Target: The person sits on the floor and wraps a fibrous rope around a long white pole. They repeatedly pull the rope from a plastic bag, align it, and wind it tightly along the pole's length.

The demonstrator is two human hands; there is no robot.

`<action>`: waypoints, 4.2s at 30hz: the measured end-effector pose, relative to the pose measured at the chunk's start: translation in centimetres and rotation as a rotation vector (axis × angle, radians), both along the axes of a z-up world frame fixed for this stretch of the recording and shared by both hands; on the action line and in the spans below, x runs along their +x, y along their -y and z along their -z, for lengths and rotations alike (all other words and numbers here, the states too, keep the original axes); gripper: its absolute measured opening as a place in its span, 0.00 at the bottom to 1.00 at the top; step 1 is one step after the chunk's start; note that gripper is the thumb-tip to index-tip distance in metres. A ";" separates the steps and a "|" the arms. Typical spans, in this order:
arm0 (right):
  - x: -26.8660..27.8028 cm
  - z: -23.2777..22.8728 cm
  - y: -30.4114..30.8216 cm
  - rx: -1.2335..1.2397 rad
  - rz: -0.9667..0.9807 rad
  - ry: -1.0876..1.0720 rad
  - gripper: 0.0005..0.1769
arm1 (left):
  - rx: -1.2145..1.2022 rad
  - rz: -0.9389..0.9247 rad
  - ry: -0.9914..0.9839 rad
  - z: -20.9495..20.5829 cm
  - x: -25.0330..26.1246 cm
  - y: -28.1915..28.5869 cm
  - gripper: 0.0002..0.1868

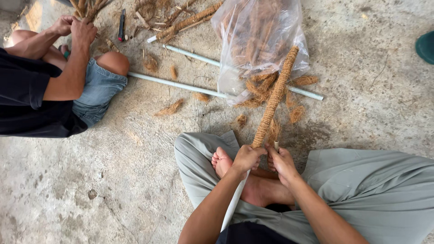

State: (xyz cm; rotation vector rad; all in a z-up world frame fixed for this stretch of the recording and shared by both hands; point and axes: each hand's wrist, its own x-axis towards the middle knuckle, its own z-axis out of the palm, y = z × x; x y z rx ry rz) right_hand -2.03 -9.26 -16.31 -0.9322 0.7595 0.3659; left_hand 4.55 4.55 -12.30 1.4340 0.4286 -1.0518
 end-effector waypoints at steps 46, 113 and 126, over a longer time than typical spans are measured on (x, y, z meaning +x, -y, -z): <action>-0.1 -3.5 0.4 -0.188 -0.029 0.162 0.15 | -0.016 0.005 0.288 -6.2 -0.7 -0.1 0.14; 14.3 -31.6 1.4 -0.725 0.036 0.904 0.23 | -0.216 -0.100 1.217 -25.5 13.4 1.4 0.15; 11.8 -31.8 3.0 -0.738 0.265 0.876 0.24 | -0.084 -0.112 1.222 -26.7 10.5 3.6 0.21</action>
